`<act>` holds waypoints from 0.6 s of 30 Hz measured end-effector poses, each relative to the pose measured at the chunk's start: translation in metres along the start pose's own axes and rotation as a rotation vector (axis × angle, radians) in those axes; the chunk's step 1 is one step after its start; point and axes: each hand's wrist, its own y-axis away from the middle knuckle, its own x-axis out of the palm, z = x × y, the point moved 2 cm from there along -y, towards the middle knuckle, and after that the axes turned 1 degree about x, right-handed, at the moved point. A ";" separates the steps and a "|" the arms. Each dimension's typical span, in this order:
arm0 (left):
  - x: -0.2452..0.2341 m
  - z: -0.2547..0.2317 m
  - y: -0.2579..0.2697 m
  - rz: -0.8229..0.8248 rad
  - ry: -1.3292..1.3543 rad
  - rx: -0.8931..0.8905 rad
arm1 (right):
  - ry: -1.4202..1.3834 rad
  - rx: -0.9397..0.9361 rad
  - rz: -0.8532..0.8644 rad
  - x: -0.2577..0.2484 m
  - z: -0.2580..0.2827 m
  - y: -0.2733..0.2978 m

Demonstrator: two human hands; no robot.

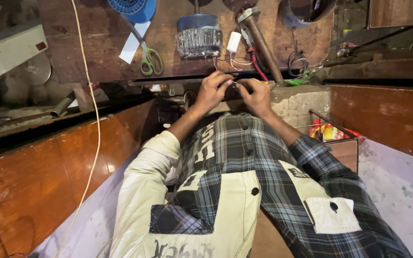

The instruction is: The person works on a small electric motor on a cluttered workbench, using pliers to strip and twist wires, then connects a capacitor and tests the assembly by plugging into a wall socket. The person handles the motor, wires, capacitor, and a power cord throughout the process.

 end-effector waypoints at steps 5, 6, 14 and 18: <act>0.008 -0.005 -0.002 -0.010 -0.133 -0.032 | 0.320 -0.353 -0.029 -0.007 0.017 0.002; 0.009 -0.002 -0.003 0.007 -0.170 -0.052 | 0.345 -0.402 -0.043 -0.009 0.020 0.000; 0.003 0.020 -0.017 0.105 -0.150 0.038 | 0.353 -0.514 -0.060 -0.015 0.037 -0.010; -0.001 0.023 -0.018 0.157 -0.167 -0.024 | 0.366 -0.525 -0.058 -0.015 0.037 -0.011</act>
